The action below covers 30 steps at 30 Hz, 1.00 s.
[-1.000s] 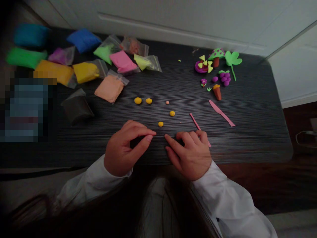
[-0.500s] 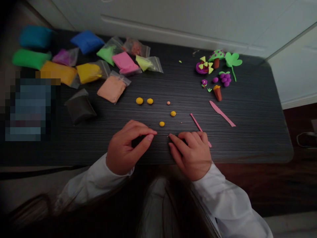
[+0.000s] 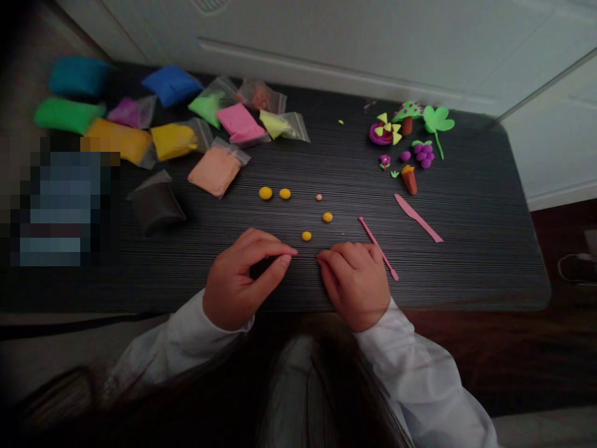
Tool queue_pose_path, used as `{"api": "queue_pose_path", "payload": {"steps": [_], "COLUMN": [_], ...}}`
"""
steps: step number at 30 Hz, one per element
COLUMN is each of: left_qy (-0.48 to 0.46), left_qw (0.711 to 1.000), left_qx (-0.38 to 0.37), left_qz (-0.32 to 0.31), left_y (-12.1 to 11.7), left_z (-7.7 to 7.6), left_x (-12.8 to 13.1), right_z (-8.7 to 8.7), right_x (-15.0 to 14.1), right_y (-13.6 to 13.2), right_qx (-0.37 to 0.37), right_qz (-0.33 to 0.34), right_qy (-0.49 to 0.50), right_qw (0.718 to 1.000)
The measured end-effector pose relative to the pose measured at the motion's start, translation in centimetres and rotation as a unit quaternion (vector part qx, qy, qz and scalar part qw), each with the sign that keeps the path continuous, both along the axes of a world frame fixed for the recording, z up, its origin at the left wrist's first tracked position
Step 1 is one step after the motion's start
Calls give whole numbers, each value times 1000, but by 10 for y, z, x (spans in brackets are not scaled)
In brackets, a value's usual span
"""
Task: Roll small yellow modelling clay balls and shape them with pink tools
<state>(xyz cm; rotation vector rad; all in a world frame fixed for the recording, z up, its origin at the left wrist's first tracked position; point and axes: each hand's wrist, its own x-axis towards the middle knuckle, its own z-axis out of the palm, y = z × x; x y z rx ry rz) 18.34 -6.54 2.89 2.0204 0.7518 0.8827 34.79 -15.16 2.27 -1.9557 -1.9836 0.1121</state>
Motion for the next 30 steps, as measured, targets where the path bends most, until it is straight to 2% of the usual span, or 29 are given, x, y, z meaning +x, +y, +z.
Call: {"api": "queue_pose_path", "payload": {"steps": [7,19,22,27,30], "left_qy": [3,-1,-8,-7,-29], "left_qw": [1000,1000,1000,999,994], "left_qx": [-5,-6,-5,-48,-105], "left_qz": [-1,6,12,9,-17], "left_y": [0,0,0,1,3], "left_z": [-1,-1,-1,0,0], "left_x": [0,1,1,-1,-4], "right_z": [-1,4,4,12,15], "right_x": [2,4,4,-5,-14], "right_y": [-2,6,5,5,9], "right_qx": [26,-27,-28,41,90], "right_qz": [-14,22,19,11,26], "right_qy": [59,17,39,178,210], "right_qw": [998,999,999,983,973]}}
